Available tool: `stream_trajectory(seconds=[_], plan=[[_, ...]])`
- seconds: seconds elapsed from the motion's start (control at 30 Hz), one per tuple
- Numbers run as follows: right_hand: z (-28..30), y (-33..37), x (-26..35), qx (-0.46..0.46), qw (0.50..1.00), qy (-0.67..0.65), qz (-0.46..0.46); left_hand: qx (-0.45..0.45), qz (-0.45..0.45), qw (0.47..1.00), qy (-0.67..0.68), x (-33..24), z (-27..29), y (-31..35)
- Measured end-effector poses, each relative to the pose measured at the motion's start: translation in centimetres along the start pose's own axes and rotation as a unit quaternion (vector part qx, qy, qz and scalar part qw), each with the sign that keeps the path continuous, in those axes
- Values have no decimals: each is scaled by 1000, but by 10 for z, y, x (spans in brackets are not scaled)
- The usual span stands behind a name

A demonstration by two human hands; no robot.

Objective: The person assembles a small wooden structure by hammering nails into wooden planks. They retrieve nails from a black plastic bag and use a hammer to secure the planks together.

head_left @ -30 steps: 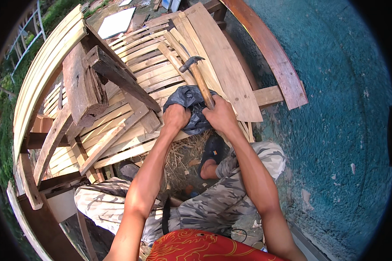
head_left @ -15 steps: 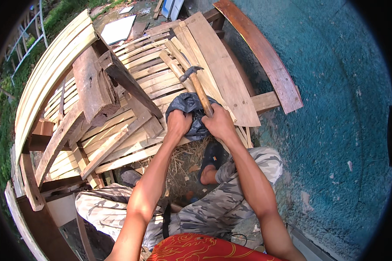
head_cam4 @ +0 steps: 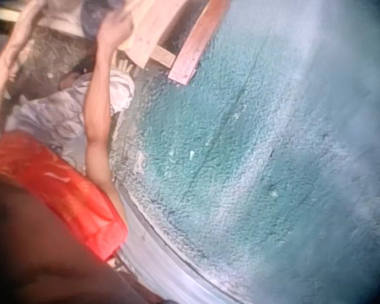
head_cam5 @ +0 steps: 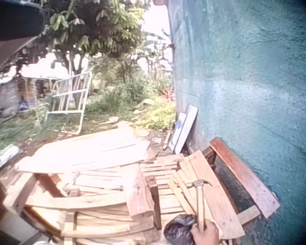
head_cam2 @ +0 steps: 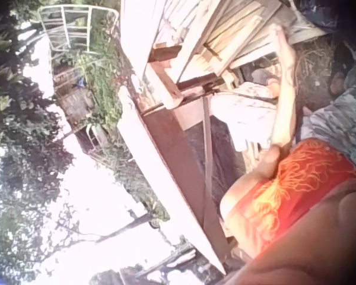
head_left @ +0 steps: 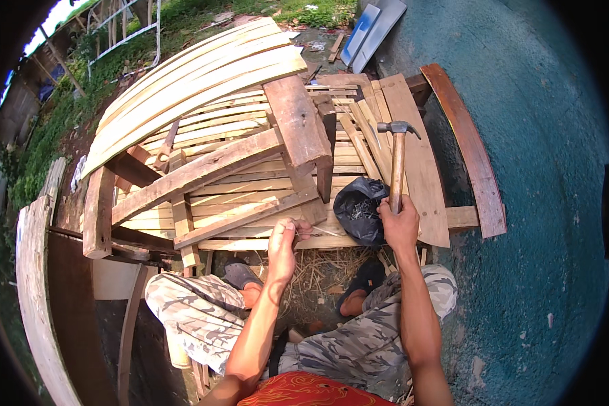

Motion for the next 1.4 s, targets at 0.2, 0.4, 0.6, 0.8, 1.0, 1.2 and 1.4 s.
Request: stream_trajectory(seconds=[0.2, 0.4, 0.6, 0.8, 1.0, 1.2, 1.4], plan=[[-8, 27, 53, 13, 971, -222, 83, -244, -241, 926, -157, -91, 108, 115], [3, 73, 139, 17, 957, -240, 162, -366, -454, 774, -245, -229, 171, 189], [-35, 121, 245, 143, 946, -144, 252, -312, -459, 822, -126, -342, 231, 135], [-124, 125, 323, 198, 901, 96, 373, -321, -366, 863, -132, -378, 271, 61], [-209, 104, 386, 153, 852, 115, 486, -255, -166, 951, -46, -376, 293, -19], [-233, 94, 385, 154, 866, 144, 453, -223, -124, 964, -72, -368, 285, -33], [-217, 102, 361, 125, 877, 175, 429, -228, -117, 965, -47, -364, 272, -20]])
Point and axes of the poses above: each hand's wrist, its own y-axis away from the middle knuckle, its own z-axis out of the back of the hand, x = y × z, the point moved 6 cm from there along -y, towards the middle knuckle, and after that the axes turned 7 degrees about x, right-handed, at the moved point
